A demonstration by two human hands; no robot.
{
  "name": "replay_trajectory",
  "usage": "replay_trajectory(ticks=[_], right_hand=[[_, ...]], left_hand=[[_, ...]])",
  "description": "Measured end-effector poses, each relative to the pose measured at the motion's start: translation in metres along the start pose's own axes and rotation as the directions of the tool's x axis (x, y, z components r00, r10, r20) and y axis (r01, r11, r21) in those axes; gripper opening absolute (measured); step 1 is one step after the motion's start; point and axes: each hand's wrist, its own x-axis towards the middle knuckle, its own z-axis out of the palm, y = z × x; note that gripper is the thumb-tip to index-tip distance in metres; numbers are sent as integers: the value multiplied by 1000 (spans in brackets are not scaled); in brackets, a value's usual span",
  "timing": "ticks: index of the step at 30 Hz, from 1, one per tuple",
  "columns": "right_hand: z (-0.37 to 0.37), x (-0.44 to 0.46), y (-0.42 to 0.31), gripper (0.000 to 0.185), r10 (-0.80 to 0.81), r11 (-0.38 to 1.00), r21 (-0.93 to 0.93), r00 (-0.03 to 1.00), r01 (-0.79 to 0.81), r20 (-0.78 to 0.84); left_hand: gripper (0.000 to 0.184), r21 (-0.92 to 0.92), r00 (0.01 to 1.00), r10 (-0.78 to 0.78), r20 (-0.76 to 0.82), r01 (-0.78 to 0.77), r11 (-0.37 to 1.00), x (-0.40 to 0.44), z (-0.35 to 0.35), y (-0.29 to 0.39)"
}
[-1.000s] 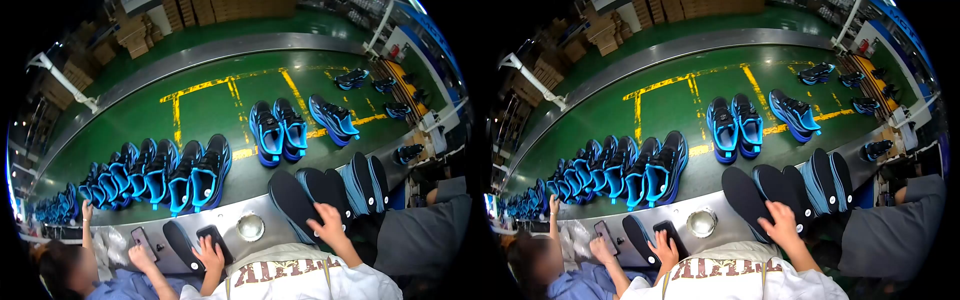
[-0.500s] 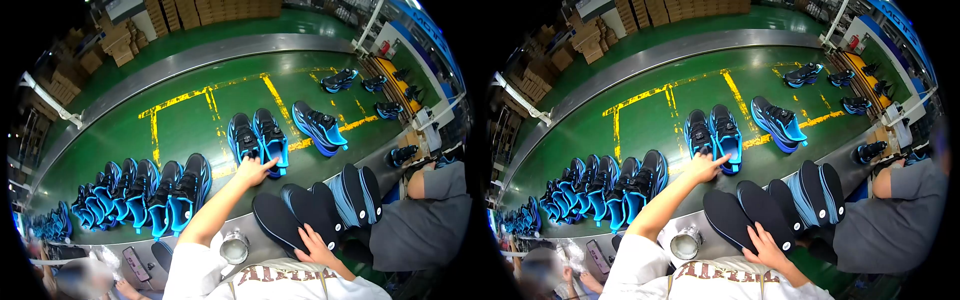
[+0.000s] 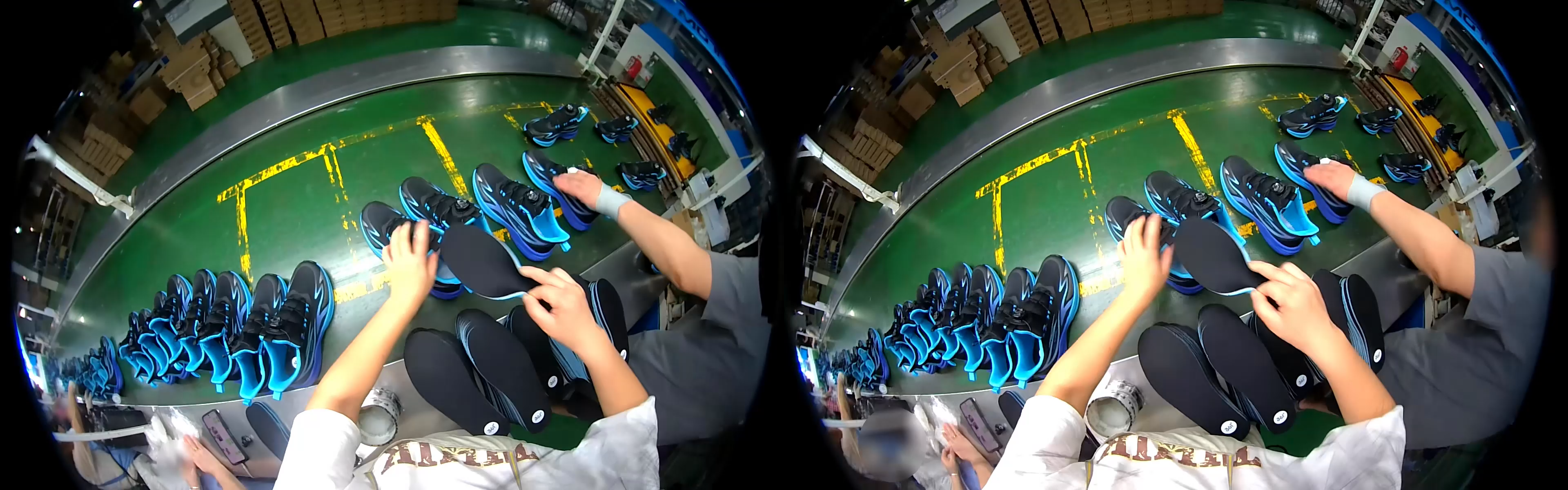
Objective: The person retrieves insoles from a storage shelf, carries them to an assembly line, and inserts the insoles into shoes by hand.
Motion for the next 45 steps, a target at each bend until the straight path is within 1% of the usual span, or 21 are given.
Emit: replay_trajectory(ticks=[1, 2, 3, 5, 6, 7, 9, 12, 14, 18, 26, 29, 30, 32, 33, 34, 37, 38, 41, 44, 45], right_hand=[[4, 9, 2, 10, -47, 998, -43, 998, 48, 31], [6, 17, 4, 10, -82, 993, -80, 995, 86, 48], [9, 24, 6, 11, -103, 989, -91, 989, 113, 104], [13, 37, 11, 11, -144, 979, -109, 965, 171, 219], [18, 43, 11, 13, -161, 973, -117, 952, 197, 261], [27, 47, 14, 14, -157, 971, -130, 946, 201, 285], [46, 56, 22, 15, -149, 966, -154, 932, 209, 330], [66, 72, 32, 16, -75, 986, -115, 939, 120, 336], [78, 80, 35, 15, -63, 991, -92, 932, 102, 356], [107, 87, 30, 14, -138, 970, -130, 905, 206, 403], [200, 82, 46, 15, 25, 989, -144, 915, 36, 404], [190, 83, 33, 17, 58, 993, -115, 931, -17, 361], [185, 80, 34, 24, 31, 993, -116, 943, 8, 330], [151, 83, 15, 32, 42, 962, -263, 915, 72, 400], [138, 87, 7, 37, 49, 937, -331, 899, 109, 435], [135, 93, 5, 38, 169, 911, -405, 826, 77, 538], [140, 120, 24, 29, 214, 967, -256, 556, -3, 803], [147, 121, 39, 23, 86, 990, -136, 607, 36, 790], [138, 116, 47, 20, 61, 998, -36, 644, -52, 763], [153, 95, 55, 12, -135, 988, 17, 818, 151, 559], [160, 95, 54, 12, -172, 981, 19, 824, 193, 539]], left_hand=[[60, -256, 977, -178, 115, 202, 945, 0, 10, -13], [55, -331, 985, -163, 62, 174, 927, 0, 19, -23], [49, -363, 972, -219, 85, 235, 902, 5, 18, -26], [38, -429, 834, -486, 259, 551, 716, 25, -1, -24], [37, -475, 807, -559, 191, 574, 667, 29, 7, -34], [32, -609, 835, -536, 124, 490, 623, 27, 36, -63], [31, -635, 794, -520, 315, 584, 506, 35, 27, -71], [32, -657, 748, -532, 396, 636, 405, 38, 23, -69], [31, -655, 771, -504, 388, 616, 438, 39, 21, -70], [29, -654, 801, -456, 388, 588, 476, 40, 13, -68], [37, -667, 817, -477, 324, 555, 498, 35, 19, -64], [50, -633, 812, -515, 275, 557, 539, 31, 20, -63], [50, -619, 803, -529, 275, 568, 542, 31, 18, -60], [50, -625, 796, -526, 299, 581, 522, 30, 22, -65], [49, -612, 790, -528, 312, 592, 524, 32, 18, -63], [48, -596, 782, -530, 329, 607, 526, 34, 14, -60], [45, -592, 784, -489, 382, 614, 521, 37, 3, -58], [45, -573, 768, -485, 417, 637, 516, 39, -1, -57], [41, -614, 780, -455, 430, 622, 486, 35, 1, -58], [38, -644, 794, -454, 404, 599, 476, 31, 7, -60], [37, -620, 779, -473, 412, 620, 480, 31, 6, -59]])
